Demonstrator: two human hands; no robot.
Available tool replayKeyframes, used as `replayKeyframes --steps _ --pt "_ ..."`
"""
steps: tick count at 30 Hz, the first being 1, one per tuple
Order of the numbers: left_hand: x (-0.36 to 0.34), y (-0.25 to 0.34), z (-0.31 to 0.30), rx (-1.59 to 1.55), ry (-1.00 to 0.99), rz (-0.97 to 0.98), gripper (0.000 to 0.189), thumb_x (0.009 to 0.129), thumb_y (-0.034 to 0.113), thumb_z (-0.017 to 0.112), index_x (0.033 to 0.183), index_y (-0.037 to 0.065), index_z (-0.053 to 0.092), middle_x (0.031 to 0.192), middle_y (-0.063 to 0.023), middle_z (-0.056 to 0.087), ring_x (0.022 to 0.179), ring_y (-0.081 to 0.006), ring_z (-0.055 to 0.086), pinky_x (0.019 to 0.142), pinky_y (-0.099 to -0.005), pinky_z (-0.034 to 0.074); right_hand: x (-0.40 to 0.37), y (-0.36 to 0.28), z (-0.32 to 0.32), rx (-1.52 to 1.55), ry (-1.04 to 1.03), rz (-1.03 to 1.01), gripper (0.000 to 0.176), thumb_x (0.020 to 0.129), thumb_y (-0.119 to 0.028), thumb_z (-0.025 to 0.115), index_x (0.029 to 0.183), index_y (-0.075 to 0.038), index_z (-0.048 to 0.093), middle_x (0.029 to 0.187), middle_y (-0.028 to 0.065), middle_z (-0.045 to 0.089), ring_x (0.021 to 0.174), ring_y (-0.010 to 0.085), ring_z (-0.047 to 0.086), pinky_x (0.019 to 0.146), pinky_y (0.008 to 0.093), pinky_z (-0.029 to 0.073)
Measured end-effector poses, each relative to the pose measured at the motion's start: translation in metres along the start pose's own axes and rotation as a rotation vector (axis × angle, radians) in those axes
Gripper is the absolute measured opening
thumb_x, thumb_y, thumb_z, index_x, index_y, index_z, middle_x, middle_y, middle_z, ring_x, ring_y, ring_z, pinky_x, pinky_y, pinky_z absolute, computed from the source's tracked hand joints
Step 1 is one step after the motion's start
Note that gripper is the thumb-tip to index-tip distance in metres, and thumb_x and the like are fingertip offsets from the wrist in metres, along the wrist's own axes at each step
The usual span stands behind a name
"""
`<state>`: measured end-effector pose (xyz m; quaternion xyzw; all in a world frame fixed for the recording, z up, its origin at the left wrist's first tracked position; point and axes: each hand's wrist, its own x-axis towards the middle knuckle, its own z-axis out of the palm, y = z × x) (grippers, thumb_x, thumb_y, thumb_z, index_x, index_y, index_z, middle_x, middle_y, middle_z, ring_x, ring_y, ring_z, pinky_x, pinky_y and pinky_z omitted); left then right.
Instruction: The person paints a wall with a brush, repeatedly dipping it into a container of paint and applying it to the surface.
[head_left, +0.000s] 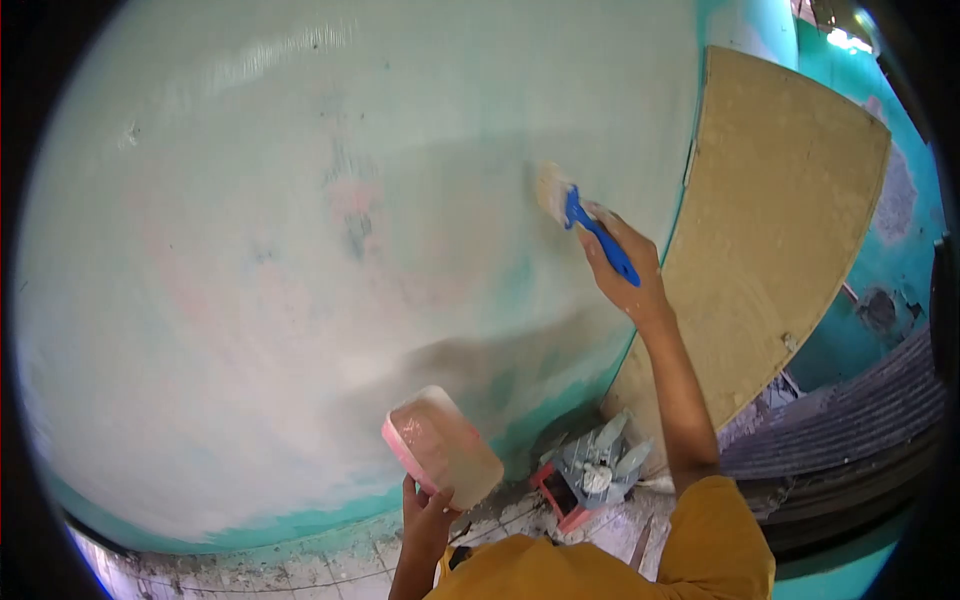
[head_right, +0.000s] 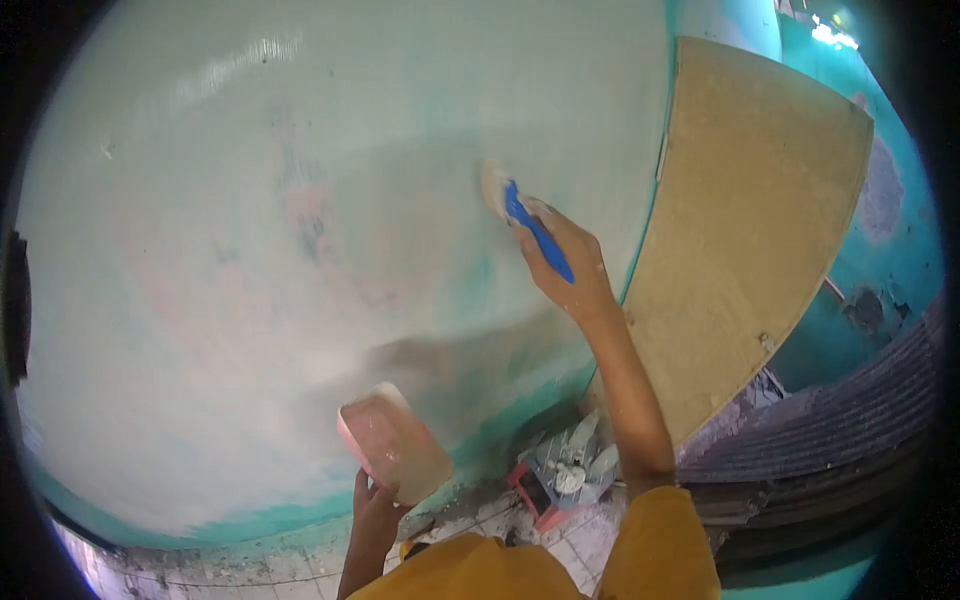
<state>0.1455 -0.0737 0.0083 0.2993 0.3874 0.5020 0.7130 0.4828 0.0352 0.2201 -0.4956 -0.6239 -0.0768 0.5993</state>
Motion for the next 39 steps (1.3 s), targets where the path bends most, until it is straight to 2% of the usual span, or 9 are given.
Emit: replayKeyframes --steps 2,8,13,18,21,26,29,32,39 --pt "-0.004 -0.008 0.011 -0.058 0.003 0.037 0.074 0.086 -0.001 0.058 0.145 0.008 0.015 0.134 -0.0189 0.042 0.119 -0.0328 0.052 0.090 -0.0479 0.053 0.046 0.003 -0.003 -0.248 -0.006 -0.502 0.027 0.090 -0.011 0.065 0.115 -0.001 0.062 0.092 0.0121 0.067 0.077 0.0226 0.064 0.074 0.0296 0.053" --pt "-0.012 -0.037 0.048 -0.047 0.120 0.111 0.075 0.085 0.005 0.059 0.145 0.005 0.015 0.136 -0.0210 0.040 0.121 -0.0371 0.051 0.091 -0.0532 0.053 0.137 -0.014 -0.005 -0.384 -0.129 -0.730 0.030 0.089 -0.016 0.065 0.114 -0.001 0.061 0.096 0.0131 0.063 0.077 0.0293 0.064 0.065 0.0368 0.053" --pt "-0.030 -0.056 0.066 -0.085 0.193 0.167 0.072 0.084 0.004 0.057 0.144 0.005 0.017 0.135 -0.0215 0.041 0.119 -0.0369 0.052 0.089 -0.0529 0.053 0.092 0.056 0.056 -0.595 -0.176 -0.884 0.029 0.087 -0.013 0.063 0.115 -0.007 0.064 0.104 0.0101 0.065 0.089 0.0255 0.066 0.073 0.0343 0.055" --pt "-0.039 -0.069 0.071 -0.128 0.231 0.162 0.065 0.085 -0.002 0.056 0.140 0.008 0.023 0.129 -0.0186 0.046 0.115 -0.0319 0.055 0.088 -0.0497 0.055 0.035 0.071 0.054 -0.494 -0.579 -0.779 0.027 0.087 -0.014 0.063 0.113 -0.009 0.065 0.103 0.0092 0.066 0.084 0.0255 0.067 0.069 0.0361 0.055" --pt "-0.042 -0.072 0.077 -0.128 0.260 0.141 0.065 0.084 -0.002 0.057 0.139 0.008 0.024 0.127 -0.0179 0.048 0.113 -0.0312 0.056 0.087 -0.0486 0.055 0.093 0.044 0.035 -0.391 -0.581 -0.735 0.020 0.086 -0.020 0.065 0.103 -0.009 0.068 0.098 0.0109 0.068 0.081 0.0290 0.066 0.072 0.0396 0.053" --pt "-0.034 -0.077 0.079 -0.146 0.257 0.166 0.064 0.084 -0.001 0.058 0.139 0.008 0.025 0.126 -0.0176 0.049 0.112 -0.0304 0.056 0.085 -0.0470 0.056 0.218 -0.026 0.007 -0.415 -0.120 -0.758 0.025 0.089 -0.030 0.064 0.097 -0.007 0.072 0.089 0.0140 0.069 0.084 0.0312 0.066 0.077 0.0376 0.052" --pt "-0.028 -0.077 0.081 -0.147 0.264 0.163 0.064 0.085 -0.001 0.059 0.139 0.007 0.025 0.126 -0.0183 0.049 0.111 -0.0306 0.056 0.085 -0.0471 0.056 0.237 -0.048 0.006 -0.413 -0.044 -0.730 0.025 0.091 -0.028 0.062 0.100 -0.006 0.070 0.091 0.0132 0.070 0.086 0.0306 0.067 0.076 0.0375 0.053" --pt "-0.025 -0.073 0.078 -0.160 0.241 0.140 0.065 0.085 -0.001 0.059 0.139 0.007 0.024 0.126 -0.0190 0.048 0.112 -0.0313 0.056 0.085 -0.0474 0.056 0.207 -0.032 0.020 -0.483 0.038 -0.956 0.024 0.090 -0.024 0.063 0.102 -0.005 0.068 0.096 0.0131 0.069 0.086 0.0302 0.067 0.075 0.0374 0.054" --pt "-0.016 -0.052 0.055 -0.111 0.168 0.107 0.068 0.085 -0.001 0.059 0.141 0.007 0.021 0.128 -0.0190 0.048 0.114 -0.0318 0.055 0.087 -0.0475 0.055 0.061 0.046 0.060 -0.475 -0.428 -1.014 0.013 0.088 -0.017 0.063 0.096 -0.008 0.068 0.092 0.0081 0.068 0.085 0.0253 0.066 0.071 0.0377 0.054"
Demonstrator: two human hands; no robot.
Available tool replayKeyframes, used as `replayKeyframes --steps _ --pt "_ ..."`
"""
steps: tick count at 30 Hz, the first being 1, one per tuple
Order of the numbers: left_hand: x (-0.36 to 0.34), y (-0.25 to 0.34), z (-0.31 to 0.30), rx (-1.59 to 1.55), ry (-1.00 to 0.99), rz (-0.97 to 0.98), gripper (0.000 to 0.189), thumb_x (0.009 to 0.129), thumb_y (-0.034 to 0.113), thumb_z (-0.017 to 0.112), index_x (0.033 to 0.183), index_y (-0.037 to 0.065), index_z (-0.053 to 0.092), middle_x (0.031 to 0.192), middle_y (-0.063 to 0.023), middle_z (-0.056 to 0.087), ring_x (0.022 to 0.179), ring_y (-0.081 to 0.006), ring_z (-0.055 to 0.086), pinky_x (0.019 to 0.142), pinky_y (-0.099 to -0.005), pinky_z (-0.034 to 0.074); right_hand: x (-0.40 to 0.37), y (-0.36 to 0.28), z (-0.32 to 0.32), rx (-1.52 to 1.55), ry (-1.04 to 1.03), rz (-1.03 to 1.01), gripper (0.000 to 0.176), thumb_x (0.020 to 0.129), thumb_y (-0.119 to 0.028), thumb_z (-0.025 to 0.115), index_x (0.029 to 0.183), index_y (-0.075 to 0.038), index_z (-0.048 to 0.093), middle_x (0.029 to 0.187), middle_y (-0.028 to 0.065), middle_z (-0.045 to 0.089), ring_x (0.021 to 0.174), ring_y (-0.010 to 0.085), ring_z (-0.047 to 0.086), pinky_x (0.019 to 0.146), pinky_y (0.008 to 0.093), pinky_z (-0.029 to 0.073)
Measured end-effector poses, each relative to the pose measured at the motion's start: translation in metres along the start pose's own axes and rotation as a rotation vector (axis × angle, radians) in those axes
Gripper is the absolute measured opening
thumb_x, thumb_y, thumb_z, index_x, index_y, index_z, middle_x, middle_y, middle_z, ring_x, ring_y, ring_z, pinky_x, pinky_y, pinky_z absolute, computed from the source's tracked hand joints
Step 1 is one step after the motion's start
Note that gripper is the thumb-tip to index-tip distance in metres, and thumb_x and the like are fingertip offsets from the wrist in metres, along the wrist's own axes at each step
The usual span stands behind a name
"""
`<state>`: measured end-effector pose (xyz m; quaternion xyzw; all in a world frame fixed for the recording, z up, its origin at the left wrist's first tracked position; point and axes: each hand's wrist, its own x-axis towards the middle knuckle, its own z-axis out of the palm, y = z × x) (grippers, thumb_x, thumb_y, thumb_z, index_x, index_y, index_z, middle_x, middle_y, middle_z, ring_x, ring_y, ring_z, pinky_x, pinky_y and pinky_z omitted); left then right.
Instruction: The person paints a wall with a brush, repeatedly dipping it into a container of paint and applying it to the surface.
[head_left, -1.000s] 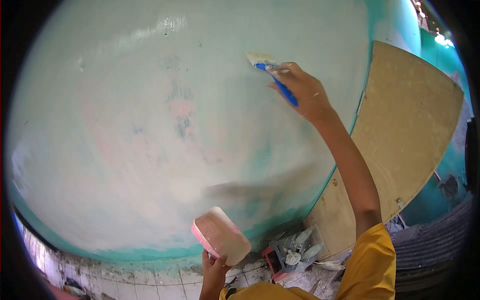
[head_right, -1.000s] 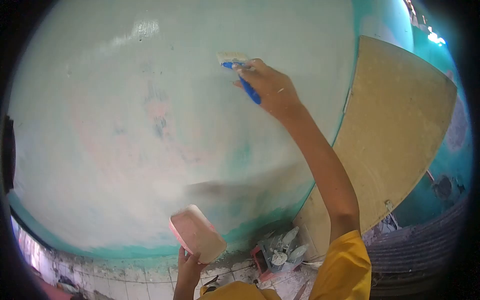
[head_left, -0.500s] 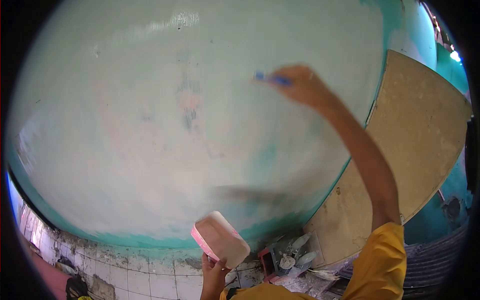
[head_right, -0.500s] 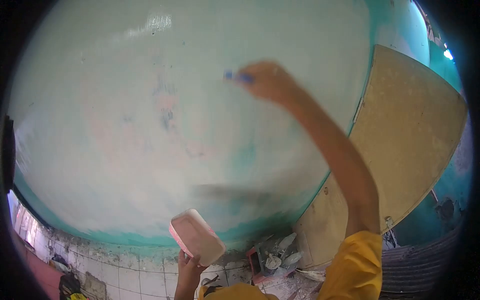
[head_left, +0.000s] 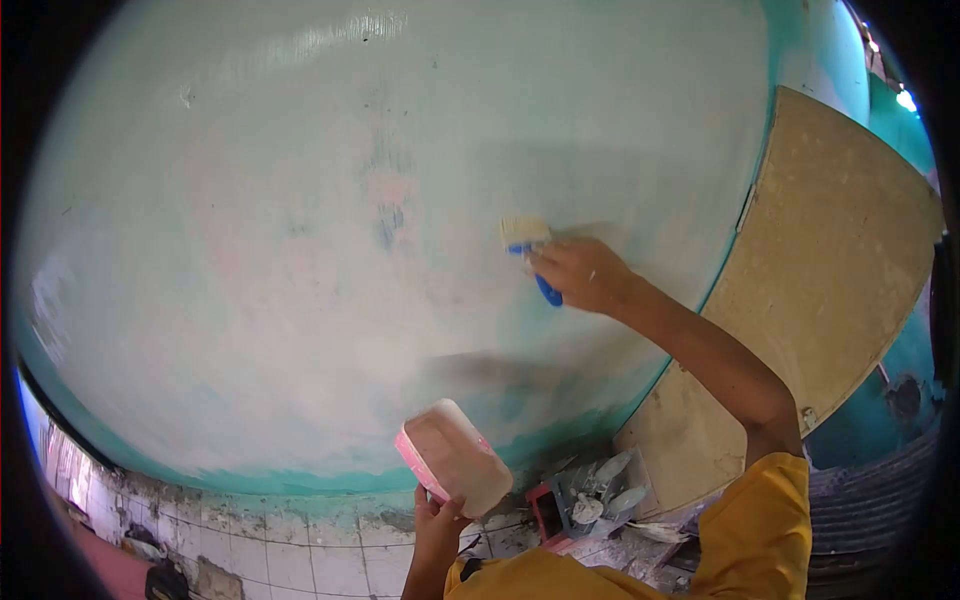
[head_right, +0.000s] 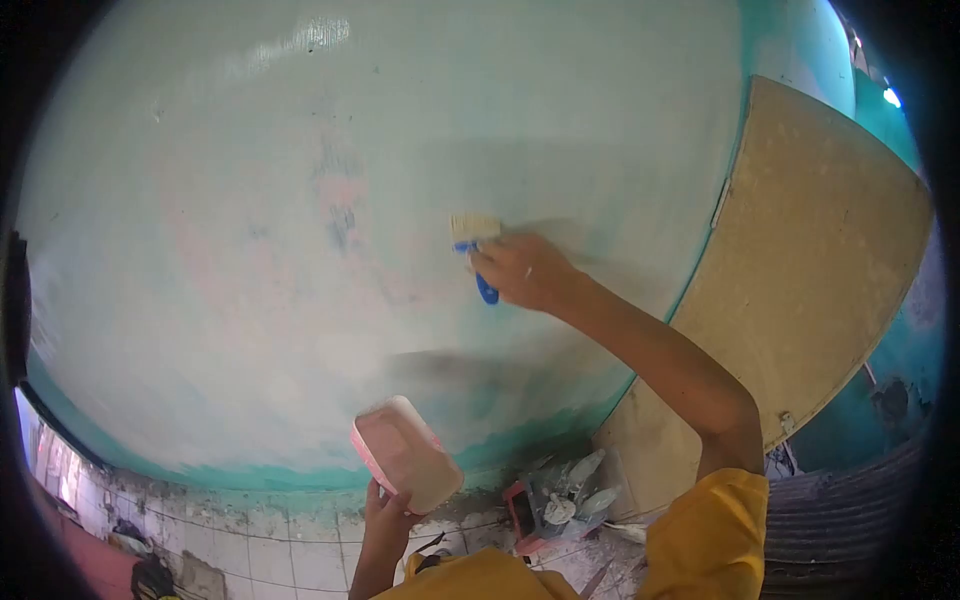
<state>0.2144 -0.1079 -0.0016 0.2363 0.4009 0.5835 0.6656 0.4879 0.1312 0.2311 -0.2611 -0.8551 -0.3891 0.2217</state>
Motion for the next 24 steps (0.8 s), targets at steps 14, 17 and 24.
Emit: replayKeyframes --steps 14,17,24 --pt "0.027 0.035 -0.049 0.011 -0.012 -0.019 0.071 0.084 -0.002 0.058 0.142 0.007 0.018 0.129 -0.0188 0.047 0.113 -0.0323 0.056 0.086 -0.0487 0.055 0.124 0.095 -0.106 -0.166 0.326 0.311 0.023 0.090 -0.025 0.062 0.102 -0.007 0.069 0.103 0.0124 0.069 0.089 0.0314 0.066 0.080 0.0380 0.053" --pt "0.026 0.036 -0.058 0.030 0.021 -0.028 0.071 0.084 -0.002 0.057 0.142 0.007 0.018 0.129 -0.0186 0.047 0.113 -0.0324 0.056 0.085 -0.0483 0.055 0.067 0.050 -0.040 -0.154 0.190 0.088 0.022 0.088 -0.017 0.063 0.108 -0.007 0.067 0.109 0.0129 0.068 0.093 0.0262 0.068 0.079 0.0360 0.056" --pt "0.022 0.040 -0.063 0.095 0.006 -0.019 0.068 0.088 0.012 0.061 0.142 0.004 0.020 0.135 -0.0203 0.040 0.120 -0.0369 0.051 0.091 -0.0524 0.052 0.022 0.008 -0.010 0.179 -0.268 0.137 0.021 0.086 -0.027 0.067 0.101 -0.014 0.068 0.099 0.0082 0.069 0.087 0.0278 0.066 0.075 0.0392 0.053"
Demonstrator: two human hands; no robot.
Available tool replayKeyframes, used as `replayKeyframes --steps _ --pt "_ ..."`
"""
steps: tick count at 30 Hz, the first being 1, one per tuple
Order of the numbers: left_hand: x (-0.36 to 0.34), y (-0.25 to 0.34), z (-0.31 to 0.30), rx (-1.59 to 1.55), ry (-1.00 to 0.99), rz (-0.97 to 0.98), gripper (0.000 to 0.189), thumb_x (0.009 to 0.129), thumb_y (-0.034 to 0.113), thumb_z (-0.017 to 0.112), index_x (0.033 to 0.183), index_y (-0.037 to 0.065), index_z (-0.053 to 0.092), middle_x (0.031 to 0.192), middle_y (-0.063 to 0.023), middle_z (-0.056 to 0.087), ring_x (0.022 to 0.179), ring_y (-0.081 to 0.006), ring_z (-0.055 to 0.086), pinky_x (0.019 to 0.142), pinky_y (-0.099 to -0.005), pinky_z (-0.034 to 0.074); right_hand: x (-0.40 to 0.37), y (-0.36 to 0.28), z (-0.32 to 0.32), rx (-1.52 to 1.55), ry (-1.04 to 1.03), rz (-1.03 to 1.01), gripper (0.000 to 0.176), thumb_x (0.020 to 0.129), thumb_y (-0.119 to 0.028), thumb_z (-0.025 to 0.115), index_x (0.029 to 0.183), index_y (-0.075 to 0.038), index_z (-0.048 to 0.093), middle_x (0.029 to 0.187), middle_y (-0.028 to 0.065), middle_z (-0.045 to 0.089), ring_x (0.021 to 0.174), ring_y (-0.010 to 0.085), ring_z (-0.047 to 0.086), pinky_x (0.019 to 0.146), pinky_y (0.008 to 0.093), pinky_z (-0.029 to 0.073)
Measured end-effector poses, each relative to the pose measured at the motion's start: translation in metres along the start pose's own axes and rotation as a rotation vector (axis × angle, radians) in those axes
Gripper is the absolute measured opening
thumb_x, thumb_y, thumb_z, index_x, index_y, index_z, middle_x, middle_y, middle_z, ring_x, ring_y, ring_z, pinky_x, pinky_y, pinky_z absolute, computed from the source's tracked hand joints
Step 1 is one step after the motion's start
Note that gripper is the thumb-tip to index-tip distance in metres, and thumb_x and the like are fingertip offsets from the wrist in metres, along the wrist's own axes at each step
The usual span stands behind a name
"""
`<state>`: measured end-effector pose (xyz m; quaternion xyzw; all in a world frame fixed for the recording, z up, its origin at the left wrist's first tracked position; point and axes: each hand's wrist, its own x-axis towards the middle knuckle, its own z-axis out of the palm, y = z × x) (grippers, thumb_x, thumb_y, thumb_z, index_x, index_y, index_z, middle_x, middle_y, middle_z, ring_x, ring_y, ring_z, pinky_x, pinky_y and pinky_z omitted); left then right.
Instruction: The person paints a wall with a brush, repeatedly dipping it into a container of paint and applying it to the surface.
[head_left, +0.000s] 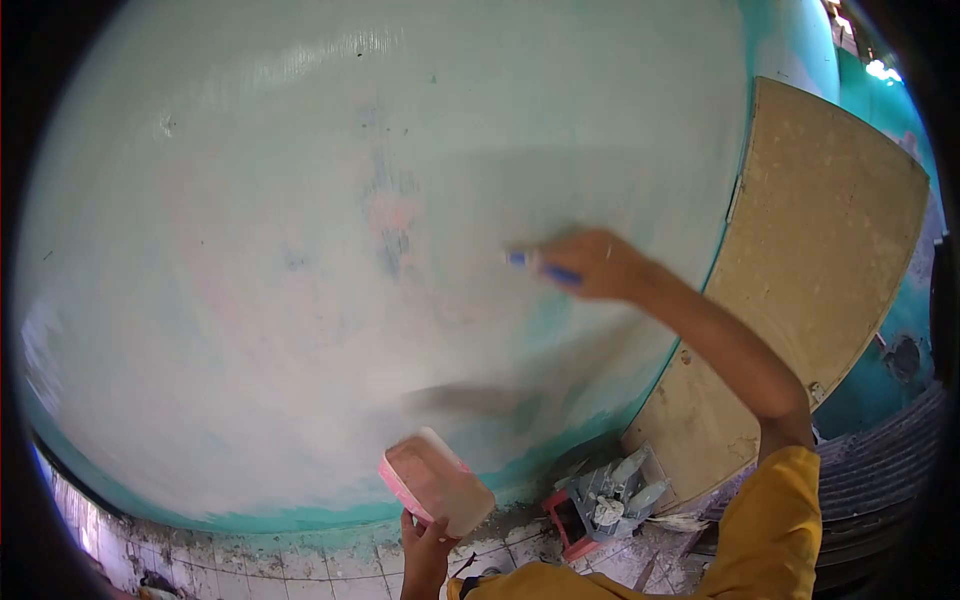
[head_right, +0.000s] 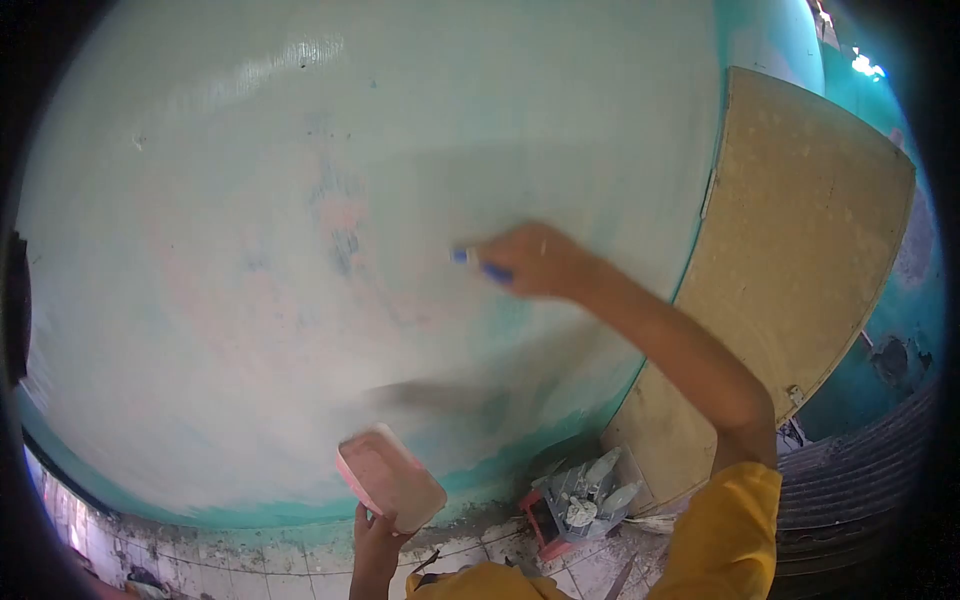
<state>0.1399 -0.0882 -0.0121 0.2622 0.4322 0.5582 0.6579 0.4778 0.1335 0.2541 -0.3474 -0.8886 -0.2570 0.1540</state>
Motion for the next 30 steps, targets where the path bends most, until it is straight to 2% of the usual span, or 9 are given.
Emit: replayKeyframes --steps 4,9,12,14,16,20,22,25,30 --pt "-0.004 -0.010 0.012 -0.079 0.057 0.018 0.068 0.085 0.003 0.058 0.141 0.005 0.020 0.130 -0.0182 0.046 0.115 -0.0341 0.054 0.087 -0.0510 0.053 0.067 0.045 -0.118 0.125 0.212 0.389 0.035 0.086 -0.040 0.068 0.106 -0.011 0.072 0.101 0.0152 0.070 0.094 0.0293 0.067 0.083 0.0373 0.053" --pt "-0.012 -0.026 0.041 -0.128 0.072 0.040 0.068 0.085 0.004 0.059 0.141 0.005 0.021 0.131 -0.0178 0.045 0.116 -0.0347 0.053 0.088 -0.0514 0.053 0.091 0.090 -0.156 -0.425 0.768 0.200 0.032 0.092 -0.039 0.061 0.104 -0.010 0.071 0.102 0.0132 0.070 0.092 0.0310 0.067 0.083 0.0361 0.054" --pt "-0.019 -0.040 0.051 -0.177 0.096 0.024 0.068 0.085 0.006 0.059 0.141 0.006 0.022 0.132 -0.0177 0.044 0.116 -0.0346 0.053 0.088 -0.0518 0.053 0.049 0.087 -0.093 -0.426 0.507 0.073 0.028 0.091 -0.023 0.060 0.113 -0.006 0.064 0.106 0.0130 0.069 0.093 0.0282 0.067 0.083 0.0374 0.055" --pt "-0.027 -0.045 0.057 -0.102 0.106 0.035 0.061 0.087 0.009 0.054 0.139 0.003 0.024 0.135 -0.0206 0.041 0.117 -0.0384 0.054 0.087 -0.0540 0.053 0.004 0.067 -0.023 -0.409 0.489 -0.126 0.017 0.088 -0.010 0.060 0.103 -0.003 0.065 0.102 0.0152 0.068 0.094 0.0270 0.068 0.081 0.0364 0.056" --pt "-0.038 -0.045 0.068 -0.076 0.125 0.028 0.059 0.088 0.009 0.053 0.139 0.003 0.025 0.135 -0.0199 0.041 0.117 -0.0377 0.054 0.087 -0.0535 0.054 -0.039 0.031 0.021 -0.247 0.254 -0.133 0.018 0.086 -0.011 0.062 0.102 -0.004 0.066 0.098 0.0142 0.068 0.090 0.0277 0.068 0.079 0.0375 0.056" --pt "-0.043 -0.058 0.076 -0.030 0.142 0.036 0.056 0.088 0.007 0.052 0.138 0.006 0.026 0.136 -0.0181 0.042 0.117 -0.0356 0.054 0.087 -0.0531 0.054 -0.043 0.041 -0.004 0.082 0.012 0.043 0.021 0.085 -0.020 0.068 0.101 -0.008 0.068 0.095 0.0138 0.069 0.085 0.0315 0.067 0.077 0.0405 0.055" --pt "-0.048 -0.062 0.084 -0.035 0.153 0.028 0.056 0.089 0.007 0.051 0.139 0.006 0.026 0.136 -0.0176 0.042 0.118 -0.0353 0.053 0.088 -0.0533 0.053 -0.020 0.082 -0.031 0.126 0.270 0.054 0.024 0.085 -0.027 0.069 0.101 -0.009 0.070 0.094 0.0149 0.069 0.085 0.0343 0.066 0.078 0.0416 0.053" --pt "-0.051 -0.065 0.100 -0.050 0.152 0.043 0.057 0.088 0.006 0.050 0.140 0.006 0.025 0.136 -0.0172 0.042 0.119 -0.0353 0.052 0.090 -0.0539 0.052 0.024 0.097 -0.139 0.033 0.356 0.307 0.036 0.089 -0.037 0.066 0.105 -0.006 0.070 0.099 0.0155 0.070 0.089 0.0274 0.068 0.081 0.0389 0.053" --pt "-0.052 -0.079 0.109 -0.114 0.128 0.067 0.060 0.087 0.004 0.050 0.141 0.007 0.025 0.137 -0.0174 0.041 0.122 -0.0359 0.051 0.092 -0.0546 0.051 0.045 0.126 -0.148 -0.289 0.715 0.111 0.026 0.092 -0.027 0.062 0.107 -0.007 0.069 0.109 0.0139 0.068 0.098 0.0328 0.065 0.087 0.0375 0.052"
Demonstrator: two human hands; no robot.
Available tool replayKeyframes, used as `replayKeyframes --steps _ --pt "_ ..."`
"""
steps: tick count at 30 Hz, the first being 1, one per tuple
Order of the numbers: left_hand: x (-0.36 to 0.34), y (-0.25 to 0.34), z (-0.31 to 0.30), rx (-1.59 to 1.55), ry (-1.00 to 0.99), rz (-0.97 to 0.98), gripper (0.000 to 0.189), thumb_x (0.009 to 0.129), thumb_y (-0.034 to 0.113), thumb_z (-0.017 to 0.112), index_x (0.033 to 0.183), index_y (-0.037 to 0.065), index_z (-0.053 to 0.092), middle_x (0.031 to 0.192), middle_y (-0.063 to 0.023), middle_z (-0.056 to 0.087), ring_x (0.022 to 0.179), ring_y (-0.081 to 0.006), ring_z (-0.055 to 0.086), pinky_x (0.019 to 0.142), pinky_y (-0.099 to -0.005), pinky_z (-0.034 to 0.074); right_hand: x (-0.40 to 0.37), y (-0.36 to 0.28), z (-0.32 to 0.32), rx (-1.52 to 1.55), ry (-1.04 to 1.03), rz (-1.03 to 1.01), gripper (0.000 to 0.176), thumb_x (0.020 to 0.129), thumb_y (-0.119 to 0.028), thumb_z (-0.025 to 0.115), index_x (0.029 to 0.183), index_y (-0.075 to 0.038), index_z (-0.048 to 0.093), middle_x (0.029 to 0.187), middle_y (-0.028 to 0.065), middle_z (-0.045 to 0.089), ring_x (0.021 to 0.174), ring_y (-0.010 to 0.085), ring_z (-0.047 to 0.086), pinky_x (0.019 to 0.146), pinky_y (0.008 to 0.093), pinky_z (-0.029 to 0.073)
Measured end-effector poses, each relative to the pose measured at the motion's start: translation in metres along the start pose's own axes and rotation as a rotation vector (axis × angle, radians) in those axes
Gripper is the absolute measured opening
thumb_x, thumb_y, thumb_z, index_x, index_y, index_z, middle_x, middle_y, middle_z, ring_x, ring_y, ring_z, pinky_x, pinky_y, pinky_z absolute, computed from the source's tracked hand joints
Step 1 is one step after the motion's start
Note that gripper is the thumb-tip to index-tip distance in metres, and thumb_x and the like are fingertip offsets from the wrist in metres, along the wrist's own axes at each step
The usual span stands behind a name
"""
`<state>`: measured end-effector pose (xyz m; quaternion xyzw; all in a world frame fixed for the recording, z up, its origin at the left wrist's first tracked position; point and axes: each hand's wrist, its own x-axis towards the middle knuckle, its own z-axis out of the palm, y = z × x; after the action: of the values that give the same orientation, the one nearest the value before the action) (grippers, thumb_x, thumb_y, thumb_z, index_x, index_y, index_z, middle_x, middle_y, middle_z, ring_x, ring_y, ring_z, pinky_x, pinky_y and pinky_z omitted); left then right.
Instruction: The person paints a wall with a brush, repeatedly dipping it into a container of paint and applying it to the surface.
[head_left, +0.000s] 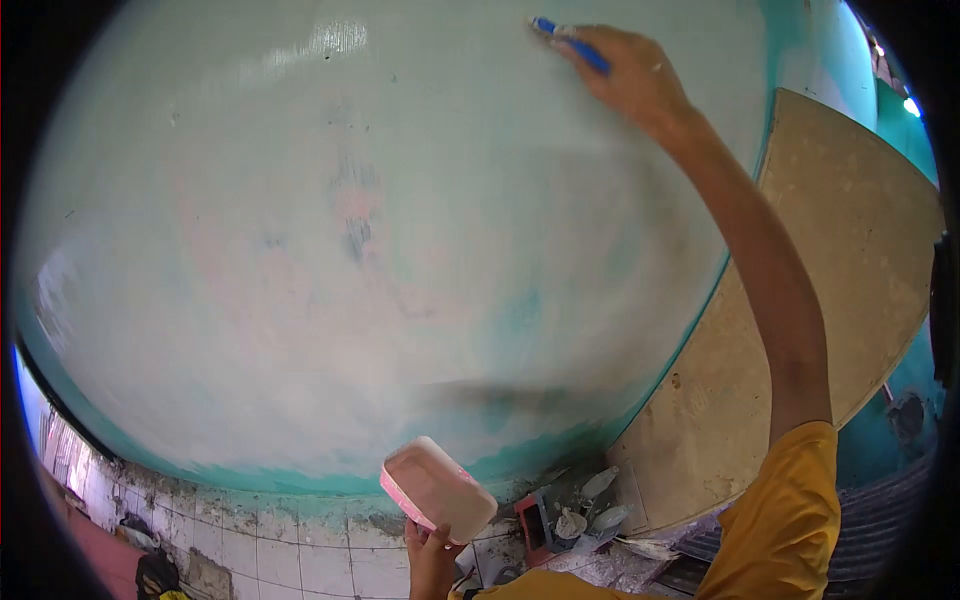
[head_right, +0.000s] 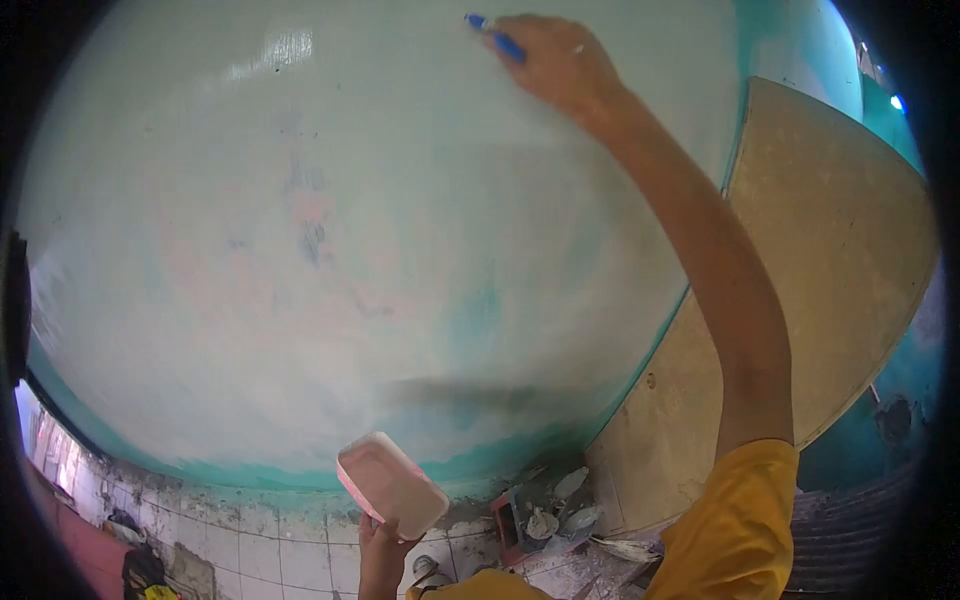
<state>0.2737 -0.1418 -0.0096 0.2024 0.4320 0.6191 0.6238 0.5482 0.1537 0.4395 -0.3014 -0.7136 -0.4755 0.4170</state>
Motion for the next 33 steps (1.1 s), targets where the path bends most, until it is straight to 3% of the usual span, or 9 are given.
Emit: replayKeyframes --steps 5,10,14,17,20,24,27,30,33 --pt "-0.006 -0.010 -0.004 0.001 0.017 0.010 0.062 0.086 0.005 0.050 0.142 0.008 0.024 0.137 -0.0170 0.041 0.121 -0.0367 0.051 0.092 -0.0548 0.052 -0.154 -0.075 0.050 0.102 -0.272 -0.351 0.018 0.090 -0.014 0.059 0.104 -0.006 0.068 0.103 0.0117 0.070 0.096 0.0295 0.067 0.085 0.0380 0.054" --pt "-0.010 -0.013 -0.006 0.000 0.063 0.021 0.062 0.086 0.004 0.051 0.142 0.007 0.024 0.137 -0.0167 0.042 0.120 -0.0361 0.052 0.090 -0.0536 0.053 -0.175 -0.108 0.035 0.428 -0.721 -0.143 0.020 0.088 -0.022 0.062 0.100 -0.008 0.069 0.100 0.0118 0.069 0.089 0.0308 0.066 0.082 0.0416 0.052" --pt "-0.007 -0.012 -0.006 0.014 0.065 0.032 0.060 0.087 0.004 0.050 0.142 0.007 0.025 0.137 -0.0169 0.042 0.118 -0.0357 0.054 0.089 -0.0523 0.053 -0.051 -0.059 0.022 0.307 -0.491 0.059 0.037 0.094 -0.042 0.051 0.100 -0.009 0.067 0.096 0.0153 0.068 0.092 0.0366 0.062 0.084 0.0459 0.048" --pt "0.000 -0.016 -0.011 -0.076 0.067 0.013 0.063 0.085 0.002 0.059 0.138 0.009 0.026 0.132 -0.0135 0.042 0.115 -0.0310 0.053 0.087 -0.0496 0.054 0.023 -0.032 0.006 0.169 -0.029 -0.024 0.033 0.093 -0.039 0.054 0.098 -0.009 0.067 0.092 0.0156 0.068 0.087 0.0365 0.063 0.079 0.0457 0.050" --pt "-0.001 -0.013 -0.006 -0.092 0.069 0.023 0.063 0.084 0.002 0.059 0.138 0.009 0.026 0.131 -0.0138 0.043 0.115 -0.0313 0.053 0.087 -0.0501 0.054 0.039 -0.035 -0.002 -0.008 -0.024 -0.036 0.028 0.094 -0.028 0.056 0.104 -0.005 0.068 0.100 0.0161 0.069 0.091 0.0328 0.065 0.080 0.0410 0.052" --pt "-0.002 -0.010 -0.007 -0.089 0.068 0.026 0.064 0.084 0.003 0.059 0.138 0.009 0.025 0.130 -0.0142 0.043 0.114 -0.0315 0.053 0.086 -0.0502 0.054 -0.057 -0.070 0.042 0.030 -0.240 -0.257 0.022 0.088 -0.012 0.058 0.109 -0.003 0.063 0.107 0.0157 0.066 0.094 0.0299 0.065 0.080 0.0380 0.054" --pt "-0.004 -0.010 -0.010 -0.089 0.088 0.034 0.064 0.084 0.003 0.059 0.138 0.009 0.024 0.130 -0.0144 0.043 0.113 -0.0310 0.054 0.086 -0.0495 0.054 -0.148 -0.130 0.043 0.138 -0.533 -0.405 0.020 0.084 -0.007 0.060 0.102 -0.002 0.064 0.092 0.0126 0.066 0.088 0.0239 0.066 0.071 0.0359 0.055" --pt "-0.006 -0.003 -0.010 -0.067 0.073 0.030 0.063 0.085 0.003 0.059 0.137 0.009 0.025 0.130 -0.0140 0.043 0.113 -0.0298 0.054 0.086 -0.0487 0.054 -0.164 -0.147 0.037 0.358 -0.698 -0.381 0.019 0.085 -0.014 0.061 0.101 -0.005 0.065 0.090 0.0134 0.065 0.088 0.0267 0.065 0.071 0.0389 0.054" --pt "-0.008 -0.002 -0.009 -0.013 0.088 0.048 0.061 0.087 0.004 0.052 0.142 0.007 0.025 0.135 -0.0159 0.043 0.118 -0.0338 0.053 0.089 -0.0506 0.053 -0.111 -0.121 0.042 0.437 -0.710 -0.034 0.027 0.090 -0.031 0.057 0.102 -0.009 0.066 0.098 0.0143 0.066 0.089 0.0341 0.063 0.079 0.0456 0.050"
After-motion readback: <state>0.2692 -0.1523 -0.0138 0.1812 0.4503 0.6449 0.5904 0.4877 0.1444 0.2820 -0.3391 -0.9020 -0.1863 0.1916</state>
